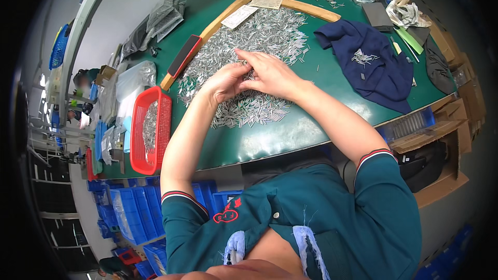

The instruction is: The person sorts tiny metal components by hand on a green work table surface, placing them into plastic bins and a sorting tray.

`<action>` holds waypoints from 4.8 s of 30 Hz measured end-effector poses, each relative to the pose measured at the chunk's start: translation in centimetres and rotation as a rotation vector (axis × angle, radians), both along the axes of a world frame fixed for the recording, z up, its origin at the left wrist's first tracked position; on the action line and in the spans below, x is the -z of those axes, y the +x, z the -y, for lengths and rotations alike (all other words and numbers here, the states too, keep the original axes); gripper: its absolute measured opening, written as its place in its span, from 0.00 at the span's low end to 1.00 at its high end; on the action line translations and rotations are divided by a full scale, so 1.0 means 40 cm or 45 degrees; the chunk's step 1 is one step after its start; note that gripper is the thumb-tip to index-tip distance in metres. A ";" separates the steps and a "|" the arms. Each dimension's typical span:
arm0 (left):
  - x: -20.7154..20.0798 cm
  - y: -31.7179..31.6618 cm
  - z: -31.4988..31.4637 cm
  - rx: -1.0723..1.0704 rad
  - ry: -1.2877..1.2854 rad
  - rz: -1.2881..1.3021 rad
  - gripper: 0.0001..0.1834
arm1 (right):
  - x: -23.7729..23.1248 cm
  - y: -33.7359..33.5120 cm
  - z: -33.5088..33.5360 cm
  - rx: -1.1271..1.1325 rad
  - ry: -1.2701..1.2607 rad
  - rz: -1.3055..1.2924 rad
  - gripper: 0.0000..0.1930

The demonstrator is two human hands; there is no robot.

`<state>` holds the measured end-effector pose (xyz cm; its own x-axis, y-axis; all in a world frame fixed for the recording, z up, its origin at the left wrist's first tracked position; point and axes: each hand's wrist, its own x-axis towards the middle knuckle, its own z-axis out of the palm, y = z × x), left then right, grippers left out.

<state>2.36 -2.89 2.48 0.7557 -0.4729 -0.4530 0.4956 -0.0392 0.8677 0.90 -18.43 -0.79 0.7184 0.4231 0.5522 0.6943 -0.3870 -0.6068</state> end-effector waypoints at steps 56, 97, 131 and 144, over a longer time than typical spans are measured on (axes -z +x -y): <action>0.086 -0.095 -0.038 -0.473 0.115 0.847 0.11 | -0.018 -0.043 -0.026 -0.085 0.611 -0.878 0.10; 0.084 -0.101 -0.035 -0.473 -0.125 0.679 0.14 | -0.015 -0.051 -0.026 0.023 0.552 -0.581 0.08; 0.060 -0.124 -0.015 -0.272 0.673 1.340 0.15 | 0.021 -0.003 0.004 -0.685 1.579 -2.428 0.09; 0.054 -0.121 -0.019 -0.271 0.889 1.942 0.18 | 0.034 0.007 0.012 -1.045 1.528 -2.520 0.13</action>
